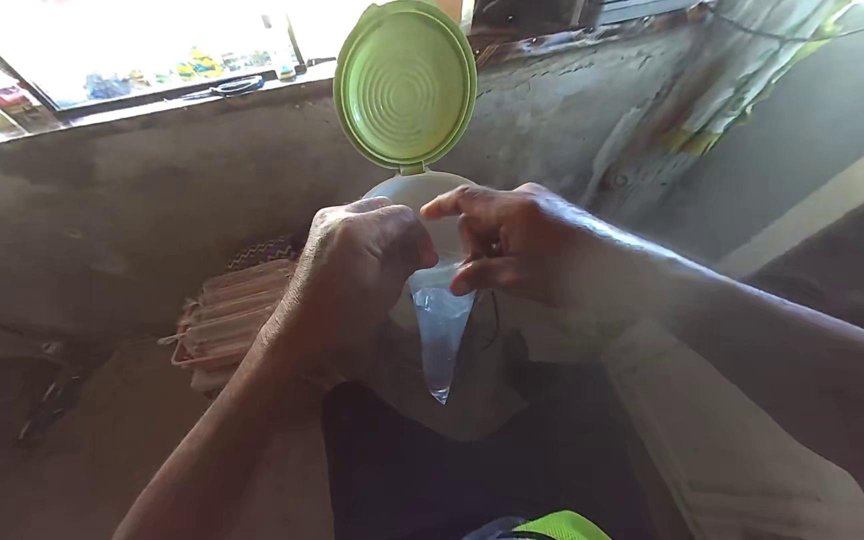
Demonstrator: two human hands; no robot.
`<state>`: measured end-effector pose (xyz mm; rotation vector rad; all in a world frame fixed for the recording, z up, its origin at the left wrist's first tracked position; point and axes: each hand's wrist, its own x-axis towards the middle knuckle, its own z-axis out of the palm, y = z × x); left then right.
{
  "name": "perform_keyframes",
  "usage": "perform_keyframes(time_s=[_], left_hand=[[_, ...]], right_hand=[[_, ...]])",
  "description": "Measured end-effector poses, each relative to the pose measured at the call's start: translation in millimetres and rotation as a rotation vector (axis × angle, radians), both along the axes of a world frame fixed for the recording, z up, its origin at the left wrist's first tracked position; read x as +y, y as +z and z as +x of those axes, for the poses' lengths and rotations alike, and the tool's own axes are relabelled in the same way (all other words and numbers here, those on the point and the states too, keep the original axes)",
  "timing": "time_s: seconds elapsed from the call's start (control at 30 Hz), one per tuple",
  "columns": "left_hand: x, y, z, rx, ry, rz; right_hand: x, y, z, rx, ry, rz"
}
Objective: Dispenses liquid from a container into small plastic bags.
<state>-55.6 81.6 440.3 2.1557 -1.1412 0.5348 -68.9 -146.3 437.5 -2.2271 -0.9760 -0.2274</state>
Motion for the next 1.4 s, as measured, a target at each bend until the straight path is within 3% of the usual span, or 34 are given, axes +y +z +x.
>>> perform_keyframes(time_s=[0.17,0.3,0.43,0.6,0.8,1.03,1.13,1.2,1.27,1.33,1.4], left_hand=[[-10,-11,-8,-0.054,0.061,-0.042],[4,-44,-12,0.16,0.029,-0.369],[19,-81,6,0.519,-0.332,-0.472],[5,-85,28,0.711,-0.806,-0.524],[-30,-82,28,0.83,-0.988,-0.651],[-49,-93,20,0.855,-0.974,-0.658],[-61,-86,13,0.791,-0.83,-0.718],[-67,-67,12,0.725,-0.626,-0.758],[-71,-35,19,0.664,-0.457,-0.755],[-77,6,29,0.568,-0.385,-0.732],[-85,49,40,0.456,-0.306,-0.719]], right_hand=[[14,-13,9,0.329,0.088,0.123],[21,-8,11,0.238,0.084,0.169],[22,4,17,0.065,0.276,0.138],[21,19,20,-0.001,0.311,0.123],[11,13,19,-0.011,0.249,0.305],[4,-4,27,0.061,0.229,0.372],[-2,-4,23,0.115,0.177,0.393],[-5,-9,14,0.064,0.017,0.557],[-13,-29,7,-0.221,-0.21,0.655],[-17,-67,1,-0.441,-0.391,0.689],[-6,-116,-8,-0.464,-0.479,0.676]])
